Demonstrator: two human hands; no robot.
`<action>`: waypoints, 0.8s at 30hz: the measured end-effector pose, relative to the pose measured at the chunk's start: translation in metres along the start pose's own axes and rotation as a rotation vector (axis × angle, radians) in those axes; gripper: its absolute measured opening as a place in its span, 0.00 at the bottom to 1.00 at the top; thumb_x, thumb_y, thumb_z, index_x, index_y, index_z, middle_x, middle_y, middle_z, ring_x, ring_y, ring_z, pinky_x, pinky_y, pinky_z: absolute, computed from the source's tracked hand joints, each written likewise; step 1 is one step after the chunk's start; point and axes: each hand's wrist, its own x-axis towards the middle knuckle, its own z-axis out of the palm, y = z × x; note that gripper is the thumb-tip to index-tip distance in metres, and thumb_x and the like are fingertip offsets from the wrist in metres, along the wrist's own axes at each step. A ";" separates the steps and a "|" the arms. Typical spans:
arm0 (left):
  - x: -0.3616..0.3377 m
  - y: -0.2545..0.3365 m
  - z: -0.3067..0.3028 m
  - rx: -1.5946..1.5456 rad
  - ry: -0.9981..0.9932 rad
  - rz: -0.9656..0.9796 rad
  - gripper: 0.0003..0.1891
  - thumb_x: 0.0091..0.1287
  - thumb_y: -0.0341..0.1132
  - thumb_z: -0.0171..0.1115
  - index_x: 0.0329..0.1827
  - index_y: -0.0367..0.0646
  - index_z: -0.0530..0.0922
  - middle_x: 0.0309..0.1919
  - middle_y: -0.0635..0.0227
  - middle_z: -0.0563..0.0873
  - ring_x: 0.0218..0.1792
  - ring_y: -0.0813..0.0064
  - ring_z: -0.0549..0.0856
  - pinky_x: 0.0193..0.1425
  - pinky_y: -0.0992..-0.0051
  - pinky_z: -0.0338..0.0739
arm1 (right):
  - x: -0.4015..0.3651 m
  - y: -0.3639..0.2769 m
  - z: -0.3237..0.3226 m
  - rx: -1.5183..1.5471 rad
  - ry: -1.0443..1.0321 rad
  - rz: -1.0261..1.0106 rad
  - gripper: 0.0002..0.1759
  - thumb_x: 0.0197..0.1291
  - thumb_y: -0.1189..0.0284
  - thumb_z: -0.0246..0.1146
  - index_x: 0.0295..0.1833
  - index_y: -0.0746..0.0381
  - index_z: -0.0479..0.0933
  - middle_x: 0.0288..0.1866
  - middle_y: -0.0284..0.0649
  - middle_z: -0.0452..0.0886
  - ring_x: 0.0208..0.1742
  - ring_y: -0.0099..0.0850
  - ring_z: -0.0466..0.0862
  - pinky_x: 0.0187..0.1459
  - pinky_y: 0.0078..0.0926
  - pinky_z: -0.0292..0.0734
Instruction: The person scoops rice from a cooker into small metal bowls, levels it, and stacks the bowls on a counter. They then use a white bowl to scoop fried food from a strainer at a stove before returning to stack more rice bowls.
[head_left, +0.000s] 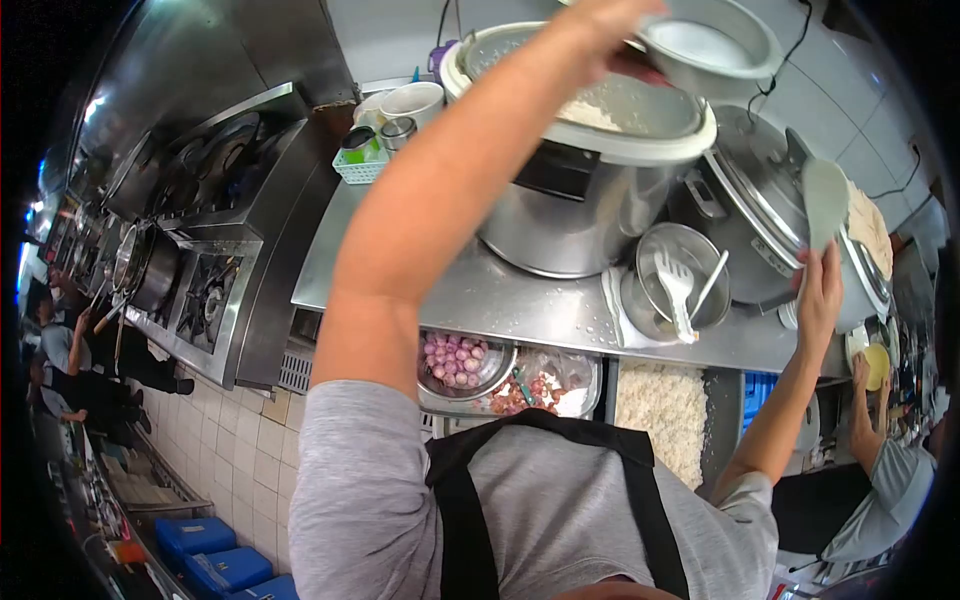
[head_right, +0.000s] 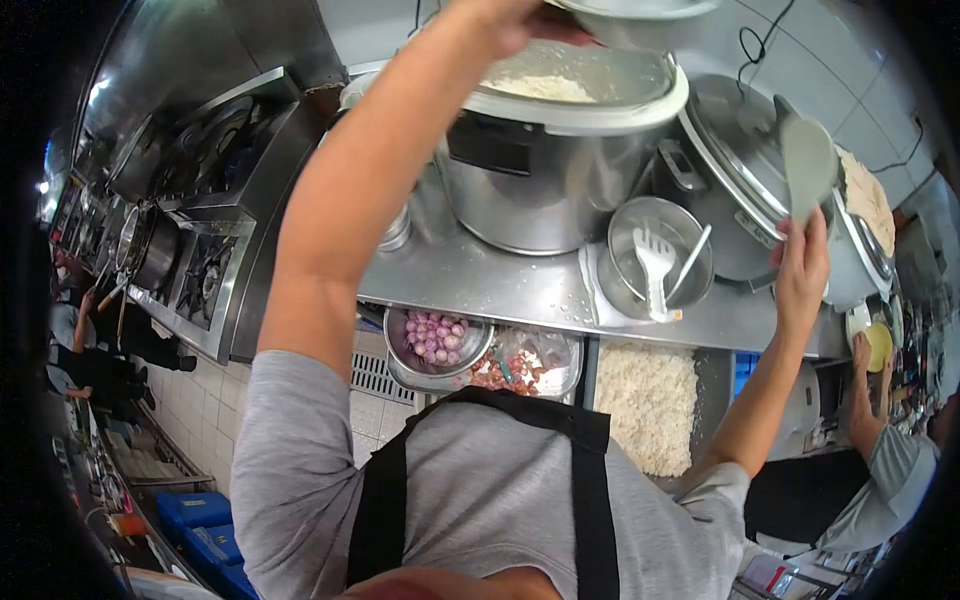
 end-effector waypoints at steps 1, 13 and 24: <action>-0.004 0.008 -0.027 0.075 -0.008 0.007 0.28 0.66 0.53 0.54 0.59 0.37 0.73 0.49 0.55 0.82 0.48 0.61 0.83 0.54 0.63 0.79 | 0.018 -0.028 0.018 -0.162 -0.029 -0.050 0.13 0.68 0.70 0.51 0.54 0.62 0.71 0.33 0.36 0.77 0.25 0.24 0.72 0.31 0.20 0.69; 0.065 -0.104 -0.111 0.142 0.565 0.291 0.20 0.64 0.38 0.52 0.45 0.25 0.76 0.34 0.44 0.83 0.32 0.50 0.86 0.28 0.63 0.83 | 0.249 -0.040 0.364 -0.736 -0.467 -1.433 0.20 0.61 0.70 0.52 0.60 0.54 0.71 0.57 0.50 0.75 0.63 0.44 0.72 0.61 0.49 0.65; 0.011 -0.068 -0.103 -0.182 0.428 0.340 0.19 0.63 0.36 0.52 0.48 0.26 0.72 0.32 0.46 0.81 0.17 0.57 0.83 0.12 0.65 0.78 | 0.203 -0.035 0.455 -0.951 -1.229 -1.183 0.16 0.54 0.69 0.55 0.48 0.60 0.74 0.48 0.54 0.77 0.53 0.46 0.75 0.54 0.48 0.67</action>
